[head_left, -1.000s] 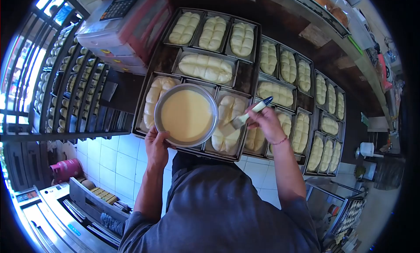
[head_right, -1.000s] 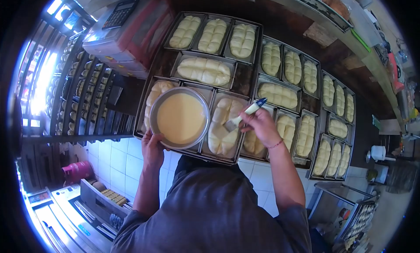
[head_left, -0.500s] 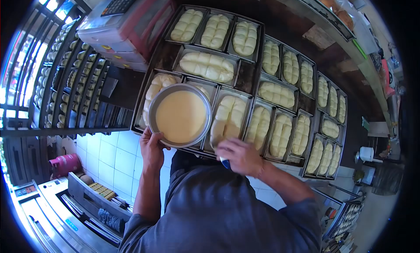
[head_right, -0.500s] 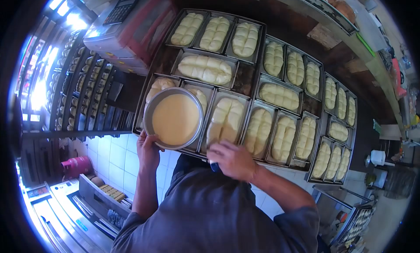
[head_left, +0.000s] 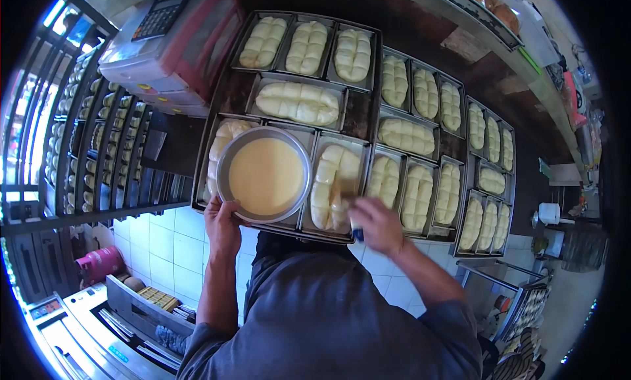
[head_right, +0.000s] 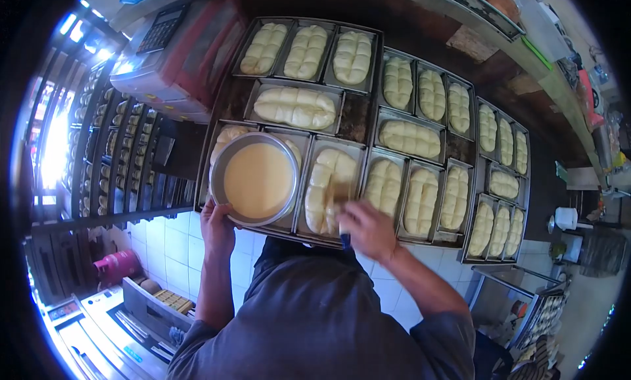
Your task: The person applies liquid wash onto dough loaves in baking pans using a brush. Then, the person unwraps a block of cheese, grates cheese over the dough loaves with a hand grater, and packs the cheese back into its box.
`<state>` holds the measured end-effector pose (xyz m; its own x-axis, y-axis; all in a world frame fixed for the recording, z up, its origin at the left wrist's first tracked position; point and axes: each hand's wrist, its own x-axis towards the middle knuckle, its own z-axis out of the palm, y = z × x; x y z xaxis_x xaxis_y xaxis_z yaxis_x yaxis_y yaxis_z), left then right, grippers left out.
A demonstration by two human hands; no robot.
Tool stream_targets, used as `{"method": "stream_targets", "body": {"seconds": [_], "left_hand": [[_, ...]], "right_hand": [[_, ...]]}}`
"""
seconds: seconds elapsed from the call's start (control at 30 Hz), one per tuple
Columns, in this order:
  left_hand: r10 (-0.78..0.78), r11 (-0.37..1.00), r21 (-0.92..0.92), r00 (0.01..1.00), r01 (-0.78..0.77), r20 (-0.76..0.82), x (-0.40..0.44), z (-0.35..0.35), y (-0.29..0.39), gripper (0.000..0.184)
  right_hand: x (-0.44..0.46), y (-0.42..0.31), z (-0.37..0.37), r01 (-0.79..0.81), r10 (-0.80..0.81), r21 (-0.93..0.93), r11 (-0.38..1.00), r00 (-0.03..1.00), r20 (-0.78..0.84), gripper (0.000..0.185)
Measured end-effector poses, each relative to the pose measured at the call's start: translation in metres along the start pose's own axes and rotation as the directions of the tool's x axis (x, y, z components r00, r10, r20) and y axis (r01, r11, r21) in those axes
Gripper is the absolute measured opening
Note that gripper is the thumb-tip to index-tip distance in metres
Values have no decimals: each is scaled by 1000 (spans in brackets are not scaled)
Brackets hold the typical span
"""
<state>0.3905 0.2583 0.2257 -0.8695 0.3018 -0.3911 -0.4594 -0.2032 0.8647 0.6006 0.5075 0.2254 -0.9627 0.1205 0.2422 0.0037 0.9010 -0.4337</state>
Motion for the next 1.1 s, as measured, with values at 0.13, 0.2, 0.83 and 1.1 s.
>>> {"method": "stream_targets", "body": {"seconds": [0.13, 0.2, 0.83, 1.1], "left_hand": [[-44, 999, -10, 997, 44, 58, 13, 0, 1, 15], [-64, 998, -7, 989, 66, 130, 21, 3, 6, 16], [-147, 987, 110, 922, 115, 359, 137, -49, 70, 6], [-141, 986, 134, 927, 100, 347, 162, -82, 92, 5]], "right_hand": [[18, -40, -35, -137, 189, 320, 937, 972, -136, 14], [39, -49, -37, -170, 293, 453, 875, 932, -216, 12], [167, -20, 51, -128, 922, 986, 108, 383, -51, 21], [269, 24, 126, -56, 925, 984, 168, 356, -137, 17]]}}
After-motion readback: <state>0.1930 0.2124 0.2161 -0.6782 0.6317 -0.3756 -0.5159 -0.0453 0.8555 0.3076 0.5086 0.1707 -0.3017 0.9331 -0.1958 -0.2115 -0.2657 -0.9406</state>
